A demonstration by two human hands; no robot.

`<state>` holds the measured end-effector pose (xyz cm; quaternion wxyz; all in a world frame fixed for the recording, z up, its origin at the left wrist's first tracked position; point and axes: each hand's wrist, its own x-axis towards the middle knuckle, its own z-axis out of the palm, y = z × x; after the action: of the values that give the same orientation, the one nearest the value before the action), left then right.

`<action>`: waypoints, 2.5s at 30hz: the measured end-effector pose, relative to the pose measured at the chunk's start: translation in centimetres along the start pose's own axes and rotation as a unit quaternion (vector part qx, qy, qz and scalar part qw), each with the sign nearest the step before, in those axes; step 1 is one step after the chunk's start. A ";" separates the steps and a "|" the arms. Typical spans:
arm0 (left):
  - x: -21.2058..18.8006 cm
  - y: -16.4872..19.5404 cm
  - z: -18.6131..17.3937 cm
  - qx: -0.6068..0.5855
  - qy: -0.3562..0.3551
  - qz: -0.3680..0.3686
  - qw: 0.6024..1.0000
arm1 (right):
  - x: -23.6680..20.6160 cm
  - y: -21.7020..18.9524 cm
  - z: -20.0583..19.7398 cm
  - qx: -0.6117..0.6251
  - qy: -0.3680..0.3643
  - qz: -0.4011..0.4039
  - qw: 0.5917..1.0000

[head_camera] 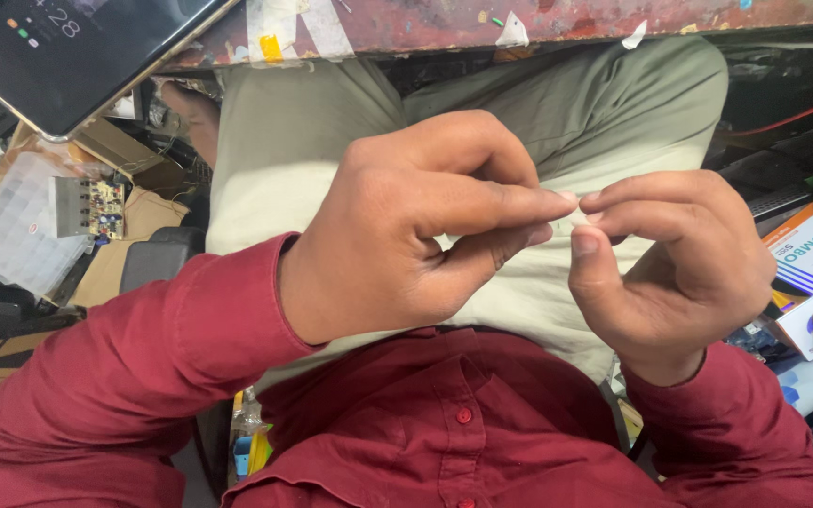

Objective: The person sits in a chair and works on a small multi-colored wire harness on their lap. They strip insulation from the wire ends by hand and with a file-like blade, twist the strands, wrap the joint with tape, and attach the wires to a small connector component.

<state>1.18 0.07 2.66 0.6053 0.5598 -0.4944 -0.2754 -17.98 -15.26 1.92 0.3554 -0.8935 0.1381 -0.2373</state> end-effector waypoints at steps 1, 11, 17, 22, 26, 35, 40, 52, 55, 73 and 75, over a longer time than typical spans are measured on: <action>0.0 0.0 0.0 0.001 0.000 0.000 1.000 | 0.0 0.0 0.0 -0.004 0.000 -0.003 1.000; 0.0 0.2 0.0 -0.001 -0.006 -0.001 1.000 | 0.3 0.0 0.0 0.000 -0.008 -0.014 1.000; 0.0 0.2 -0.1 -0.012 -0.012 -0.018 1.000 | 0.4 0.0 -0.2 0.071 -0.029 0.041 0.996; 0.0 0.0 -0.2 -0.023 -0.020 -0.021 0.999 | 0.6 0.1 -0.2 0.100 -0.036 0.041 0.993; -0.1 0.1 -0.2 -0.019 -0.021 -0.023 0.999 | 0.8 0.1 -0.2 0.074 -0.040 0.007 0.996; 0.0 0.2 -0.4 -0.047 -0.032 -0.042 0.998 | 1.1 0.2 -0.1 0.085 -0.056 0.019 0.995; 0.0 0.2 -0.4 -0.031 -0.032 -0.022 0.999 | 1.1 0.2 -0.1 0.103 -0.062 0.030 0.992; 0.0 -0.1 -0.3 -0.044 -0.036 -0.034 0.998 | 1.2 0.3 -0.2 0.123 -0.076 0.043 0.989; 0.0 -0.2 -0.3 -0.047 -0.035 -0.032 0.998 | 1.2 0.4 -0.2 0.127 -0.075 0.038 0.988; 0.0 -0.4 0.0 -0.080 -0.029 -0.062 0.994 | 1.0 0.4 -0.2 0.145 -0.084 0.060 0.984; 0.0 -0.4 0.0 -0.077 -0.026 -0.066 0.994 | 1.1 0.3 -0.3 0.172 -0.094 0.084 0.977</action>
<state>1.28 -0.02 2.32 0.6139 0.5355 -0.4494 -0.3666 -17.27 -16.10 2.28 0.5335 -0.8227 0.1355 -0.1419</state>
